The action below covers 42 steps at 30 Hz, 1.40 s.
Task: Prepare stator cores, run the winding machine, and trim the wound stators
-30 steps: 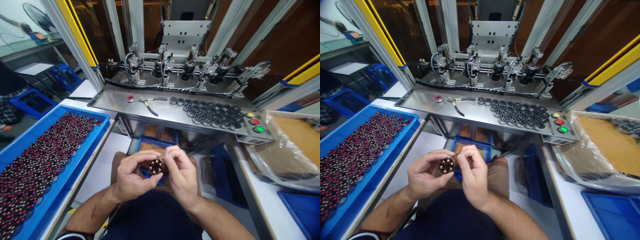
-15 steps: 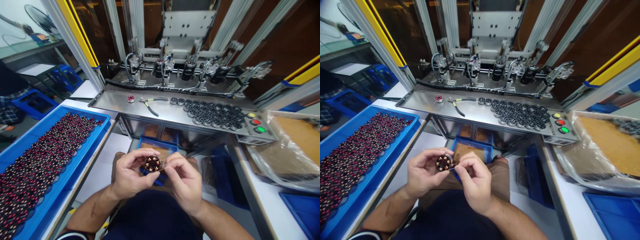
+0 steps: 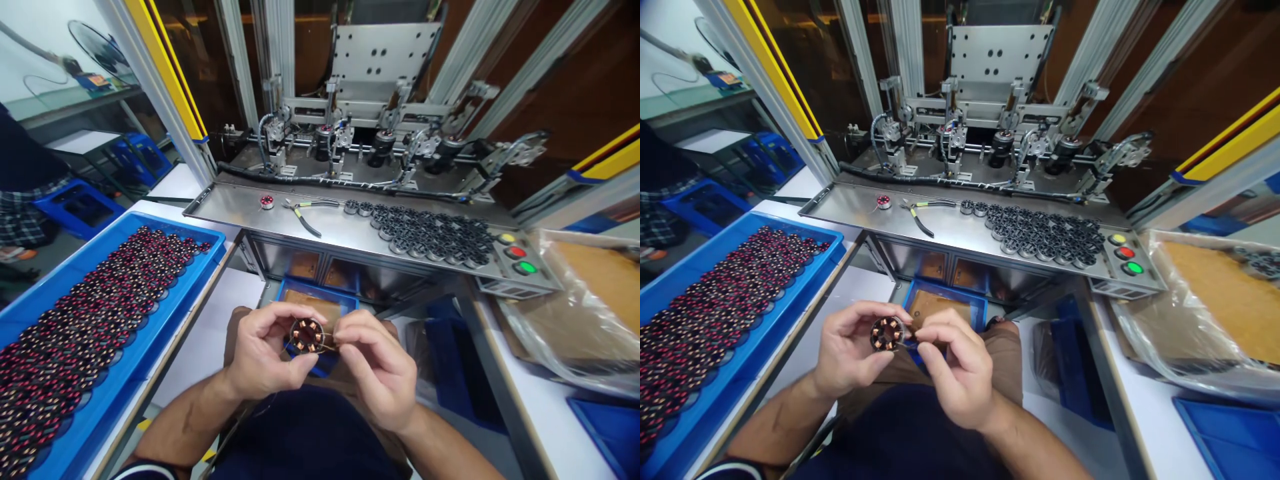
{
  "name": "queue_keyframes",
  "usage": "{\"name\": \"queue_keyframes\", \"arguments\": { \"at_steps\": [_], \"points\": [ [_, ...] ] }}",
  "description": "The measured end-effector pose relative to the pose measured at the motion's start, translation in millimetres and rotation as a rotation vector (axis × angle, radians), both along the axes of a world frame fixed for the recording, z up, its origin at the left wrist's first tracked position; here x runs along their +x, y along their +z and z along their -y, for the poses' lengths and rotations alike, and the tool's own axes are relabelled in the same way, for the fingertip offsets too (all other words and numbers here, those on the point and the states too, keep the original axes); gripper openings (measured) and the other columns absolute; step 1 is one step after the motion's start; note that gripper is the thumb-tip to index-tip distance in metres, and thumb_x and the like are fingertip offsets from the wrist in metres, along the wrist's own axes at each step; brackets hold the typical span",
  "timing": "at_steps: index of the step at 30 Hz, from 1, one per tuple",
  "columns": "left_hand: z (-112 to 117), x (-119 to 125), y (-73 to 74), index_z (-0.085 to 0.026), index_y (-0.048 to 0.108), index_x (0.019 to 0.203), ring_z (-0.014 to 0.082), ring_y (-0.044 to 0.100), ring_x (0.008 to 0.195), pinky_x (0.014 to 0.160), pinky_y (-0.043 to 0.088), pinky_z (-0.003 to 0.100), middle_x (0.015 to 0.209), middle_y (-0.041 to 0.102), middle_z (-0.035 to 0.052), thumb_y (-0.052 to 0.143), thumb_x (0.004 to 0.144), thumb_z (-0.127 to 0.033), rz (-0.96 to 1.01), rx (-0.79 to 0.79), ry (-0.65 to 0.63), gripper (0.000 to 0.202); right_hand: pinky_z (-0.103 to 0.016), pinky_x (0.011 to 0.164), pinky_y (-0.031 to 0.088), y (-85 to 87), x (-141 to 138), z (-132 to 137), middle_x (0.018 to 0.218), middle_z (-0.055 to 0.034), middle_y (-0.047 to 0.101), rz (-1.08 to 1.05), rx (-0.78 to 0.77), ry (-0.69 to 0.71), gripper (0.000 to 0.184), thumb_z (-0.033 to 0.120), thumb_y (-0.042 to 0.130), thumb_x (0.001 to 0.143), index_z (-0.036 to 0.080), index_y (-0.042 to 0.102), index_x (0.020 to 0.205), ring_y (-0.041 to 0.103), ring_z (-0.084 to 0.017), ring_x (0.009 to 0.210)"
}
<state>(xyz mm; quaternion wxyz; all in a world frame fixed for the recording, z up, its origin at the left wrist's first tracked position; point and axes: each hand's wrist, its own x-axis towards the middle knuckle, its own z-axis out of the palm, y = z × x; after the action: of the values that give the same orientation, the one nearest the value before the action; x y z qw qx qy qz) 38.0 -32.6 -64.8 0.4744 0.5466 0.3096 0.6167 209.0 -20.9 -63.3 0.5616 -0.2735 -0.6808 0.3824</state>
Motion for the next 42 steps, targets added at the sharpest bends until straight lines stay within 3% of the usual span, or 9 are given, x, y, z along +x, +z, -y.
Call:
{"name": "queue_keyframes", "arguments": {
  "at_steps": [4, 8, 15, 19, 23, 28, 33, 37, 42],
  "points": [
    [0.0, -1.7, 3.8, -0.019, 0.07, 0.106, 0.0174, 0.073, 0.086, 0.079, 0.059, 0.023, 0.097, 0.077, 0.0073, 0.076, 0.062, -0.001, 0.05, -0.06, -0.072, 0.048, -0.034, 0.067, 0.05, 4.5, 3.6, -7.3, 0.089, -0.0068, 0.064, 0.075, 0.13, 0.029, 0.036, 0.0, 0.061, 0.082, 0.022, 0.065, 0.11, 0.06, -0.019, 0.081],
    [1.8, -1.5, 5.4, -0.019, 0.07, 0.105, 0.0165, 0.073, 0.085, 0.079, 0.059, 0.022, 0.096, 0.077, 0.006, 0.075, 0.061, 0.0, 0.027, -0.07, -0.071, 0.048, -0.033, 0.064, 0.049, 6.5, 0.7, -7.6, 0.079, -0.0045, 0.062, 0.047, 0.213, -0.01, 0.031, -0.002, 0.063, 0.079, 0.019, 0.068, 0.101, 0.058, -0.017, 0.072],
    [3.1, 5.0, 5.1, -0.02, 0.067, 0.111, 0.0158, 0.072, 0.085, 0.078, 0.059, 0.022, 0.103, 0.075, 0.0053, 0.071, 0.06, 0.005, -0.057, 0.098, 0.102, 0.057, -0.034, 0.06, 0.05, 5.4, -8.3, 6.3, 0.075, -0.0043, 0.064, -0.022, 0.246, -0.099, 0.034, -0.005, 0.062, 0.075, 0.018, 0.069, 0.099, 0.059, -0.017, 0.068],
    [4.2, 8.6, 7.6, -0.021, 0.067, 0.113, 0.0152, 0.072, 0.085, 0.079, 0.059, 0.02, 0.104, 0.075, 0.0045, 0.071, 0.06, 0.006, -0.063, 0.139, 0.126, 0.059, -0.033, 0.059, 0.051, 6.5, -9.3, 7.6, 0.077, -0.0049, 0.065, -0.039, 0.314, -0.101, 0.035, -0.004, 0.062, 0.075, 0.017, 0.069, 0.102, 0.06, -0.016, 0.067],
    [5.5, 6.7, 11.9, -0.021, 0.069, 0.109, 0.0142, 0.072, 0.081, 0.077, 0.058, 0.021, 0.101, 0.076, 0.004, 0.073, 0.062, 0.002, 0.016, 0.008, 0.026, 0.052, -0.036, 0.064, 0.052, 6.3, 0.4, 0.5, 0.08, -0.0048, 0.063, -0.018, 0.281, -0.042, 0.034, 0.001, 0.065, 0.079, 0.019, 0.068, 0.107, 0.059, -0.017, 0.073],
    [4.2, 4.5, 16.7, -0.019, 0.071, 0.1, 0.0139, 0.072, 0.076, 0.072, 0.057, 0.02, 0.089, 0.077, 0.0039, 0.081, 0.065, -0.012, 0.141, -0.225, -0.176, 0.038, -0.039, 0.075, 0.053, 13.5, 14.1, -18.3, 0.1, -0.0085, 0.061, 0.051, 0.242, 0.144, 0.038, 0.022, 0.075, 0.082, 0.024, 0.066, 0.118, 0.058, -0.021, 0.091],
    [3.2, 6.0, 15.4, -0.018, 0.072, 0.098, 0.0135, 0.071, 0.079, 0.074, 0.054, 0.018, 0.09, 0.076, 0.0049, 0.084, 0.065, -0.022, 0.166, -0.343, -0.284, 0.036, -0.043, 0.082, 0.053, 23.8, 13.6, -29.1, 0.108, -0.0087, 0.061, 0.091, 0.318, 0.251, 0.022, 0.03, 0.072, 0.085, 0.025, 0.07, 0.106, 0.059, -0.022, 0.1],
    [3.1, 6.3, 11.7, -0.018, 0.071, 0.1, 0.0143, 0.072, 0.082, 0.075, 0.054, 0.018, 0.089, 0.077, 0.0049, 0.084, 0.067, -0.025, 0.197, -0.385, -0.347, 0.037, -0.037, 0.072, 0.054, 27.4, 12.3, -22.0, 0.099, -0.0067, 0.064, 0.131, 0.43, 0.112, 0.006, 0.02, 0.068, 0.088, 0.022, 0.072, 0.092, 0.058, -0.019, 0.091],
    [4.6, 11.5, 11.1, -0.02, 0.071, 0.104, 0.0135, 0.071, 0.089, 0.082, 0.054, 0.018, 0.1, 0.077, 0.0049, 0.083, 0.068, -0.018, 0.228, -0.31, -0.283, 0.038, -0.036, 0.072, 0.054, 23.1, 14.9, -3.4, 0.087, -0.0061, 0.066, 0.217, 0.629, -0.174, 0.013, 0.007, 0.066, 0.085, 0.016, 0.071, 0.094, 0.058, -0.018, 0.085]
  ]
}}
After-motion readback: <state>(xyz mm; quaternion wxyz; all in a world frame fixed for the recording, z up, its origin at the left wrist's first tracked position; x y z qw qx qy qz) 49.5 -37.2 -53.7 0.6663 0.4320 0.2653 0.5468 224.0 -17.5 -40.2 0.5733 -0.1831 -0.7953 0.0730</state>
